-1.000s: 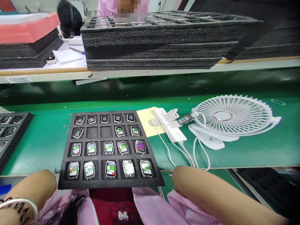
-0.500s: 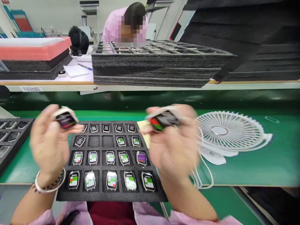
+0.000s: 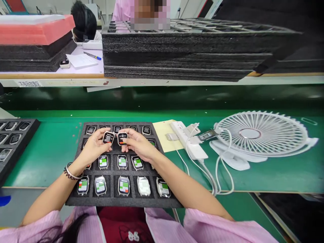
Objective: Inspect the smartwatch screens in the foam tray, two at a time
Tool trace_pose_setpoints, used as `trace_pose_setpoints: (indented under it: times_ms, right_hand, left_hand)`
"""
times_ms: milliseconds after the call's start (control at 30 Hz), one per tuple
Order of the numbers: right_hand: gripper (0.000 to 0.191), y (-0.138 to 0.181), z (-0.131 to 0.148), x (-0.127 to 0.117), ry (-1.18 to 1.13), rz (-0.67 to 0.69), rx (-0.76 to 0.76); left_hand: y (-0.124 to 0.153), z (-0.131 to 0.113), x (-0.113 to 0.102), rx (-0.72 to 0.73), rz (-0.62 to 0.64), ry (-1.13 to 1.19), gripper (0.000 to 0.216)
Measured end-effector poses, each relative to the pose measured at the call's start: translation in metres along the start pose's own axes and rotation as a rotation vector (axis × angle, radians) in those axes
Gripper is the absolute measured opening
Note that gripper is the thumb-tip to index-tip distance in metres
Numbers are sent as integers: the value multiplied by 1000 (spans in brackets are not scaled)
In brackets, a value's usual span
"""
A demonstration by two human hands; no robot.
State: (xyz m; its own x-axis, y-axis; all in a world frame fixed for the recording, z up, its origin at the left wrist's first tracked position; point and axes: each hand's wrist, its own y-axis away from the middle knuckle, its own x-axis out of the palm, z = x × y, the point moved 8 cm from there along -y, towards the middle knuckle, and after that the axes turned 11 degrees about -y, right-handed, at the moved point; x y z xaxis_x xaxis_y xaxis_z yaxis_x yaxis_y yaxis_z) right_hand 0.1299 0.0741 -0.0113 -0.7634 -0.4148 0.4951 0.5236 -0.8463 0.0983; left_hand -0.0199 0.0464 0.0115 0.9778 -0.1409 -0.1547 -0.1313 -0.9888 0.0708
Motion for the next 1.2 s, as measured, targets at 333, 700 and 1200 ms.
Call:
trace_pose_setpoints:
  times_ms: [333,700,1200]
  right_hand:
    - [54,3,0,4,413,148,-79]
    - [59,12,34,10,1464,6,-282]
    - [33,58,60,-80,1819,-38,61]
  left_hand:
    - [-5,8,-18,196,121,-824,50]
    - [-6,2,-23,369,42,-1424,61]
    - [-46,-31,126,434,354,-1580,32]
